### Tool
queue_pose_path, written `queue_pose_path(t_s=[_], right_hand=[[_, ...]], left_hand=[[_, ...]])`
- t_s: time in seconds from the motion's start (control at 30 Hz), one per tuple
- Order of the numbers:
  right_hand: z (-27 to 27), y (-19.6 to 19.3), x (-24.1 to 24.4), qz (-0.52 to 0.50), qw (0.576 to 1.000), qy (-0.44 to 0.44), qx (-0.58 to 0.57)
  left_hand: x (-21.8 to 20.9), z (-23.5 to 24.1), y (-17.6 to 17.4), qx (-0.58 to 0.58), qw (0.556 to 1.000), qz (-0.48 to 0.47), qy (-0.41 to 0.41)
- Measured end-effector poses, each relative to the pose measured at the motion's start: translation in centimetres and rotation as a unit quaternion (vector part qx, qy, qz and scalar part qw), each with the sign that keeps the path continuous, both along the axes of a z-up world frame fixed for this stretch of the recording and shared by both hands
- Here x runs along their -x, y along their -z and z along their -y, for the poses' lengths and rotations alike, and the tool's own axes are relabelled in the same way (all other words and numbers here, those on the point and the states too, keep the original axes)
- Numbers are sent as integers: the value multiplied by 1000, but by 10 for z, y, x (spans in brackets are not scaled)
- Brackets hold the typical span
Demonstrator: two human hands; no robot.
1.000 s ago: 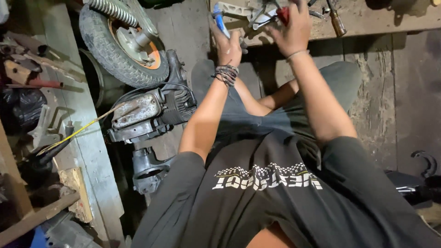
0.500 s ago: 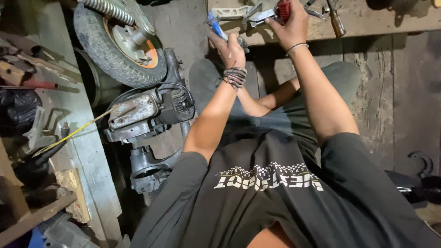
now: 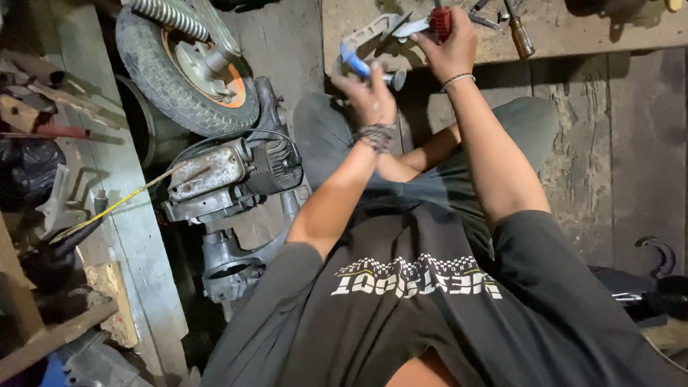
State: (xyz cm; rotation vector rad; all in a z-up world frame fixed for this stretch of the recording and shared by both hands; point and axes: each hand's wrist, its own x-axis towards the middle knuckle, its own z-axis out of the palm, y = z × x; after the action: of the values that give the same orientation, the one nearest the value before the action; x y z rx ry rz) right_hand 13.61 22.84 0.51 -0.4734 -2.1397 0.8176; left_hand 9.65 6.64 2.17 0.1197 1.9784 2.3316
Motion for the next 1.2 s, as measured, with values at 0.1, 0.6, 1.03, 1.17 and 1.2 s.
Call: queue_pose_path(t_s=[0.1,0.6,1.03,1.17,1.2], right_hand=[[5,-7,0,8,1000,15,-10],[48,-57,-49,97,976,-125,152],[13,-35,-52,273,950,-152,6],[37,-55,-49,229,962,-142,41],[40,-58,-50,229,953,-179,91]], left_hand=[[15,29,13,128,991,-37,5],[25,32,4,178,979,-98,14],[36,43,10,207,967,-138,54],[42,42,14,175,974,-130,53],[45,45,16,191,970,-132,66]])
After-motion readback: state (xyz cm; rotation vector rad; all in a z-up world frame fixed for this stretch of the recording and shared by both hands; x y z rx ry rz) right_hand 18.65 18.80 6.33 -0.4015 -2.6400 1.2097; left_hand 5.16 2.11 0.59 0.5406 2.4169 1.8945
